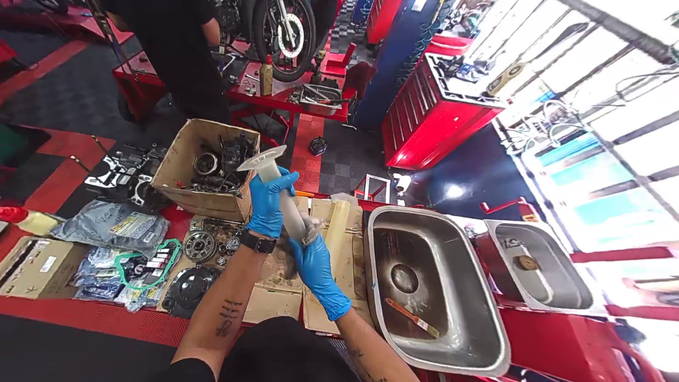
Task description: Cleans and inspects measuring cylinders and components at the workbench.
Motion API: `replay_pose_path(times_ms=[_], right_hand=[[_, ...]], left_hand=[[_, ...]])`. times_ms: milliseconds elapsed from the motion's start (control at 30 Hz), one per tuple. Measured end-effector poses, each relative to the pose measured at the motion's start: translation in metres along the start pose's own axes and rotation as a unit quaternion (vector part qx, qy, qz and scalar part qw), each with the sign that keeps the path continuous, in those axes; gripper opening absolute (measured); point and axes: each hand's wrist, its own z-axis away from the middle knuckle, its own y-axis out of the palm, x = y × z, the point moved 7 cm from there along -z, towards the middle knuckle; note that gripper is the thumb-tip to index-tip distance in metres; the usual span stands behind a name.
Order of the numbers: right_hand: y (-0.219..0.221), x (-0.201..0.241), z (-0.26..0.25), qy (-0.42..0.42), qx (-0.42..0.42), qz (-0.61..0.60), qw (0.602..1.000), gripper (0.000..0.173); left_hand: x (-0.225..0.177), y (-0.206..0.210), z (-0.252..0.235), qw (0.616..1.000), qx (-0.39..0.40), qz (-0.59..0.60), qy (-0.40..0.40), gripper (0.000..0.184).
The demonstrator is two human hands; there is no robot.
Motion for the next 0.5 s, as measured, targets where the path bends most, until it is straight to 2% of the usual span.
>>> replay_pose_path(times_ms=[133,233,267,300,333,367,433,500], right_hand=[[-0.002,-0.021,0.014,0.019,0.084,-0.005,0.996,0.067],[-0.007,-0.031,0.012,0.080,0.158,-0.117,0.977,0.058],[-0.007,-0.037,0.011,0.117,0.172,-0.206,0.956,0.049],[-0.009,-0.043,0.012,0.155,0.165,-0.326,0.918,0.038],[-0.011,-0.051,0.016,0.190,0.136,-0.454,0.860,0.030],[-0.012,-0.059,0.021,0.230,0.093,-0.546,0.800,0.029],[-0.012,-0.074,0.030,0.305,0.007,-0.620,0.723,0.032],[-0.013,-0.077,0.033,0.315,-0.021,-0.647,0.694,0.035]], left_hand=[[-0.014,-0.021,-0.011,1.000,0.002,0.023,0.008,0.003],[-0.016,-0.031,-0.012,0.998,0.027,0.058,0.015,0.005],[-0.021,-0.034,-0.013,0.996,0.041,0.072,0.025,0.008],[-0.028,-0.037,-0.015,0.994,0.054,0.092,0.038,0.013],[-0.035,-0.043,-0.017,0.990,0.062,0.115,0.051,0.018],[-0.044,-0.051,-0.019,0.986,0.063,0.138,0.067,0.021],[-0.058,-0.067,-0.024,0.981,0.053,0.154,0.104,0.022],[-0.065,-0.075,-0.024,0.979,0.053,0.143,0.132,0.019]])
